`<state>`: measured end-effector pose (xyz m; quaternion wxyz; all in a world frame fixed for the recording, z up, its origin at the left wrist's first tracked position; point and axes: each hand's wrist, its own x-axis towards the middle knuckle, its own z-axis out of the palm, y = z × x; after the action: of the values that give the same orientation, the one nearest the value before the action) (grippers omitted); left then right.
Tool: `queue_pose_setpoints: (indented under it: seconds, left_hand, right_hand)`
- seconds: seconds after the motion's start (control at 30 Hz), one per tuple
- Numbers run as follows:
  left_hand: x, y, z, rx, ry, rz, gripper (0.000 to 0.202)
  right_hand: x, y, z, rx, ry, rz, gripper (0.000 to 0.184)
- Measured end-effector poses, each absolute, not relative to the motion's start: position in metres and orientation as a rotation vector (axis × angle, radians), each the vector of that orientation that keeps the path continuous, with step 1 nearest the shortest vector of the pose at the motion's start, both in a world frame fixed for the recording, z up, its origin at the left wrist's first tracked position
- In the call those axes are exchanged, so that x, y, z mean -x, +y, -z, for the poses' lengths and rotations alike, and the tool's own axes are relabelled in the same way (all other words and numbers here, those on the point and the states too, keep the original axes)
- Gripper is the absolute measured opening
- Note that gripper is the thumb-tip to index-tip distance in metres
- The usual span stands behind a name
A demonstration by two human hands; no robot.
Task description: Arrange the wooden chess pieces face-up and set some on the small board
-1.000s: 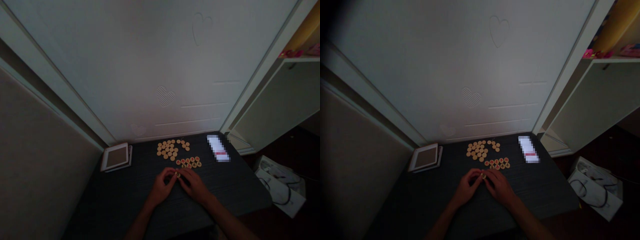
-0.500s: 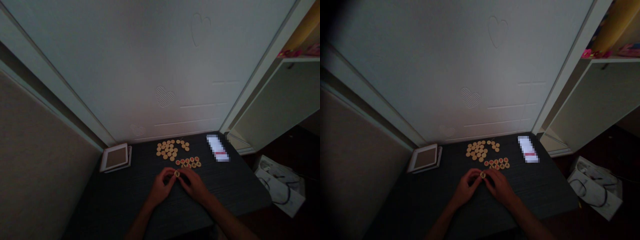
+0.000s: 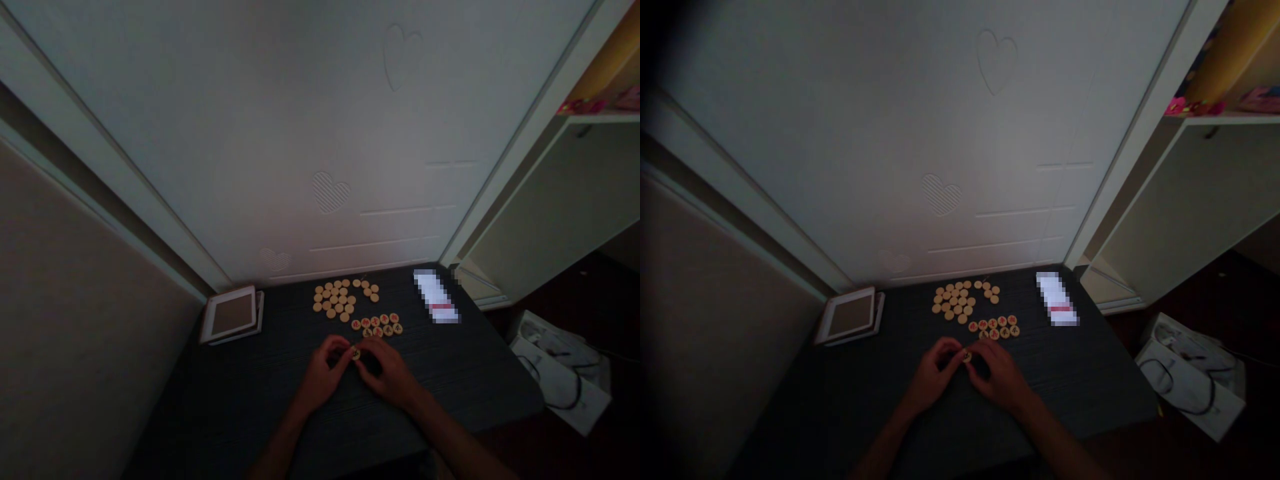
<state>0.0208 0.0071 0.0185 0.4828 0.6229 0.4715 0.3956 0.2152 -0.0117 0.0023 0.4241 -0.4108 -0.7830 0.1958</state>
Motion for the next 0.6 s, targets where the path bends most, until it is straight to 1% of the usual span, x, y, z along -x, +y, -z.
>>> queue_pose_setpoints:
  seconds: [0.3, 0.47, 0.6]
  left_hand:
    - [-0.021, 0.007, -0.019, -1.546, 1.075, -0.9, 0.02]
    - [-0.021, 0.007, -0.017, -1.532, 1.141, -0.946, 0.019]
    - [-0.02, 0.008, -0.019, -1.577, 1.132, -0.928, 0.022]
  right_hand:
    - [-0.217, -0.009, 0.007, 1.064, -1.957, -0.522, 0.032]
    - [-0.217, -0.011, 0.0, 1.05, -1.975, -0.549, 0.033]
    - [-0.216, -0.013, -0.005, 1.053, -1.982, -0.539, 0.031]
